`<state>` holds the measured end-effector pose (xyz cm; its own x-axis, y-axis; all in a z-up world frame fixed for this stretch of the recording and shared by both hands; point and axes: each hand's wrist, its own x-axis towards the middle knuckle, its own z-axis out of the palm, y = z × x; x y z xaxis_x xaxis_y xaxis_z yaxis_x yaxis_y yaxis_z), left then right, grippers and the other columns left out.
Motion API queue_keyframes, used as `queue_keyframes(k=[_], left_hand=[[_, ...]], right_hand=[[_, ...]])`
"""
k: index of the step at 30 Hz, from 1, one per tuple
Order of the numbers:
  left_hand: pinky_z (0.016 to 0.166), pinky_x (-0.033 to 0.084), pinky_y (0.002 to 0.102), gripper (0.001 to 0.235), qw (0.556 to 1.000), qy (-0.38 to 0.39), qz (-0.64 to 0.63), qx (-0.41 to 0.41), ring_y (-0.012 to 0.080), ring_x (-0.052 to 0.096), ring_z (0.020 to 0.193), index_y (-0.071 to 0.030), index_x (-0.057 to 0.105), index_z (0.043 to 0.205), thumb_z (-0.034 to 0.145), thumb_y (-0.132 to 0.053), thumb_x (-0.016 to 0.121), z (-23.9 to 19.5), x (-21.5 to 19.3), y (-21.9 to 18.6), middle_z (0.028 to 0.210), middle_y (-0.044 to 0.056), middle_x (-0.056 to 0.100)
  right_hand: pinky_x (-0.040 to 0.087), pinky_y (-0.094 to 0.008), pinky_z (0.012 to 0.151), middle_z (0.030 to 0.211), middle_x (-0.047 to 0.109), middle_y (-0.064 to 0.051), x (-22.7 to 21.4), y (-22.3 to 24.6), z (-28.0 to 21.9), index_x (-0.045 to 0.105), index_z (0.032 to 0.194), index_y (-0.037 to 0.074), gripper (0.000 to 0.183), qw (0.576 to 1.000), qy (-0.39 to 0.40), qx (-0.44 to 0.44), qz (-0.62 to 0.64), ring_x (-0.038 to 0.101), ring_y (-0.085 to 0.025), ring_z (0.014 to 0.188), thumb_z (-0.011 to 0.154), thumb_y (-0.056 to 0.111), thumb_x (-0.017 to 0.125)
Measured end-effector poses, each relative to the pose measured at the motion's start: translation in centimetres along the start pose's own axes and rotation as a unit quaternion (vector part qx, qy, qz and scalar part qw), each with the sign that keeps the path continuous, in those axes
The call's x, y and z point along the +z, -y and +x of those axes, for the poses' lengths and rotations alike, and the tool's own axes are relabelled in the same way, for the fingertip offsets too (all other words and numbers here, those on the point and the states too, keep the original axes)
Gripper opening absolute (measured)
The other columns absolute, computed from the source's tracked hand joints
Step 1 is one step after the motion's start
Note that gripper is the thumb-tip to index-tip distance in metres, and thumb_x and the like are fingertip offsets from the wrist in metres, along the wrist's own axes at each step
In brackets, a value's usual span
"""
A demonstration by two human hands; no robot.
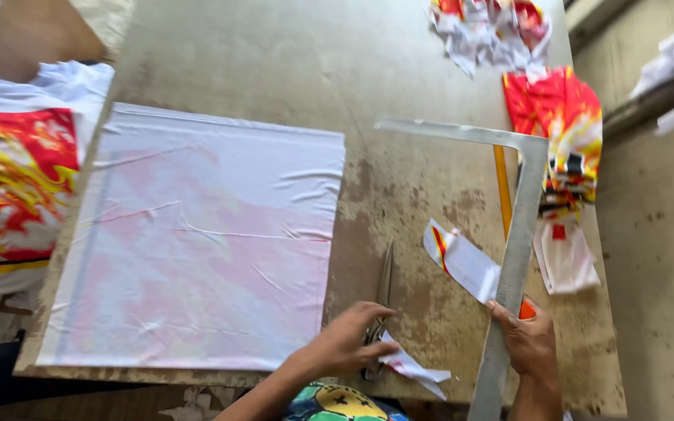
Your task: The person uses a ruler and chalk to mark lines on a piece of white fabric and then uses large scissors to cut out a specific pattern shape.
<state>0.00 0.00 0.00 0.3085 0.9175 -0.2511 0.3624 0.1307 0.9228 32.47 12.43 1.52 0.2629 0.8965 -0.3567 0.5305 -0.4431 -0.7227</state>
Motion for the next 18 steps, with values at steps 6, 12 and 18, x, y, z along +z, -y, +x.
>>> queue_keyframes(k=[6,12,18], left_hand=[[0.103,0.051,0.041,0.096,0.981,0.117,-0.156,0.024,0.0273,0.062,0.125,-0.006,0.041,0.157,0.084,-0.065,0.059,1.2,2.4,-8.3,0.145,0.016,0.062],[0.084,0.059,0.035,0.061,0.965,-0.220,-0.079,0.121,0.0178,0.072,0.091,-0.018,0.065,0.142,0.087,0.006,0.058,2.7,-4.6,5.6,0.103,0.001,0.075],[0.087,0.055,0.054,0.052,0.885,-0.365,0.289,0.014,0.0409,0.072,0.111,-0.032,0.053,0.164,0.114,-0.046,0.060,-13.2,-26.5,20.0,0.142,0.015,0.074]], right_hand=[[0.032,-0.032,0.046,0.062,0.037,-0.005,9.2,5.4,1.9,0.046,0.083,0.022,0.041,0.844,0.125,-0.238,0.464,0.034,-0.015,0.050,0.116,0.042,0.062],[0.056,-0.028,0.069,0.107,0.070,-0.011,14.1,9.3,4.9,0.066,0.119,0.004,0.037,0.890,0.122,-0.312,0.308,0.063,-0.012,0.077,0.124,0.038,0.051],[0.038,-0.029,0.065,0.061,0.046,0.009,11.7,6.0,4.9,0.081,0.114,0.028,0.067,0.878,0.273,0.035,0.392,0.056,-0.009,0.067,0.089,0.084,0.056]])
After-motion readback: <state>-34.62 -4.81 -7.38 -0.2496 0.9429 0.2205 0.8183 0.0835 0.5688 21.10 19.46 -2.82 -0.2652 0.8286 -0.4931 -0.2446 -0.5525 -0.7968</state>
